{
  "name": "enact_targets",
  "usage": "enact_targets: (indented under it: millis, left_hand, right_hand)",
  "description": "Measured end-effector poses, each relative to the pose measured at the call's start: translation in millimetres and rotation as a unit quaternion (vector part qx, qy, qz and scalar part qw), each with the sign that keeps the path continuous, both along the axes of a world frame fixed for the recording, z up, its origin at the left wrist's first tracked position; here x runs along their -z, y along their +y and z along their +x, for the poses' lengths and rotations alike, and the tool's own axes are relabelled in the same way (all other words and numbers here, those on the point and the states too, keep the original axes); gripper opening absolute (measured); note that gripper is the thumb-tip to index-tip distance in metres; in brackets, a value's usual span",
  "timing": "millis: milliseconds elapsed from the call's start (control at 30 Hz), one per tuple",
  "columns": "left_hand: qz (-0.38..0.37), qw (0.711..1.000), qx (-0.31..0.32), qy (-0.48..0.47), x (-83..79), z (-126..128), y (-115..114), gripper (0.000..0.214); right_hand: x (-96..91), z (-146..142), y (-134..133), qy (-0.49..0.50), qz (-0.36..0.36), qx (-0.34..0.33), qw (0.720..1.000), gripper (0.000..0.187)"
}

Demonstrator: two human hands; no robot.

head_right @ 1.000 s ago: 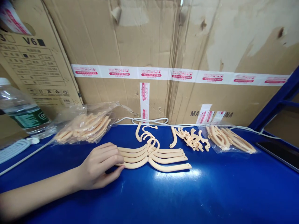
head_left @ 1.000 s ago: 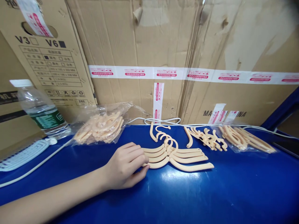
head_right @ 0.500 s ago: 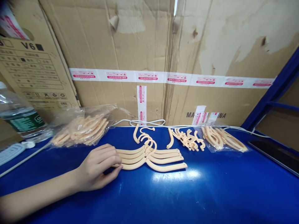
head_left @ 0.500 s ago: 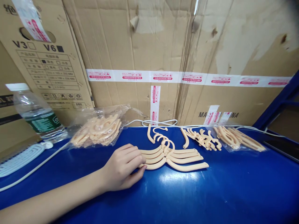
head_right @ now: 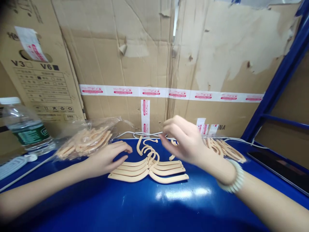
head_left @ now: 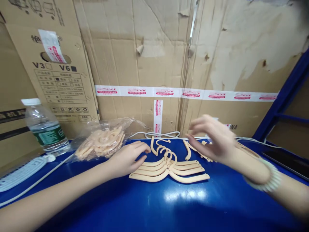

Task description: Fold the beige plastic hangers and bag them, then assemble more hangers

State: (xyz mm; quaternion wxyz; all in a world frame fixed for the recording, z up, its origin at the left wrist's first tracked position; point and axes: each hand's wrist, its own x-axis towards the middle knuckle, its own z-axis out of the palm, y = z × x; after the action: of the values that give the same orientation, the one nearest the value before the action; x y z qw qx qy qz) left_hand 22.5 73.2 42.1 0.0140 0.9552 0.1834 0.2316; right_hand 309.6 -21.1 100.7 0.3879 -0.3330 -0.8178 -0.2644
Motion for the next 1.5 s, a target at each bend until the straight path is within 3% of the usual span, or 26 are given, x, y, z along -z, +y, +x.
enact_targets:
  millis: [67, 133, 167, 300, 433, 567, 867, 1100, 1200, 1267, 1333, 1500]
  left_hand:
    - [-0.013, 1.0, -0.009, 0.011, -2.2, 5, 7, 0.021]
    - [-0.02, 0.999, -0.015, 0.033, -2.7, 10, 14, 0.023]
    - [-0.023, 0.998, -0.015, 0.05, -2.3, 13, 17, 0.024]
    - [-0.027, 0.995, -0.005, 0.099, 2.7, 21, 25, 0.031]
    - [-0.026, 0.994, -0.001, 0.107, 9.9, 23, 28, 0.034]
    - [-0.023, 0.994, -0.002, 0.104, 15.8, 21, 32, 0.034]
    - [-0.011, 0.997, 0.024, 0.078, 21.8, 22, 40, 0.019]
    - [0.003, 1.0, 0.011, 0.001, 21.5, 18, 34, 0.016]
    - [0.001, 0.998, -0.003, -0.059, 21.0, 14, 17, 0.02]
    - [-0.012, 0.995, 0.007, -0.094, 18.9, 11, 2, 0.022]
    - [-0.062, 0.986, 0.032, -0.148, 16.7, 9, -16, 0.022]
    - [-0.215, 0.943, 0.011, -0.256, 21.3, 14, -49, 0.009]
  right_hand:
    - [5.5, -2, 34, -0.001, -0.101, 0.055, 0.993, 0.01]
    - [15.6, -5, 70, -0.041, -0.255, 0.129, 0.957, 0.013]
    - [21.9, -6, 86, -0.059, -0.288, 0.139, 0.946, 0.017]
    - [47.4, -14, 121, -0.107, -0.358, 0.152, 0.915, 0.022]
    - [63.2, -19, 128, -0.112, -0.396, 0.179, 0.894, 0.022]
    - [66.2, -14, 129, -0.068, -0.436, 0.185, 0.878, 0.019]
    - [46.4, 13, 117, 0.179, -0.54, 0.132, 0.812, 0.002]
    - [30.5, 5, 85, 0.37, -0.535, -0.001, 0.759, 0.016]
    - [35.9, -9, 58, 0.429, -0.536, -0.06, 0.724, 0.022]
    - [44.0, -21, 38, 0.489, -0.536, -0.124, 0.676, 0.03]
    - [53.3, -34, 20, 0.522, -0.534, -0.175, 0.642, 0.034]
    - [74.2, -62, -14, 0.558, -0.534, -0.211, 0.599, 0.034]
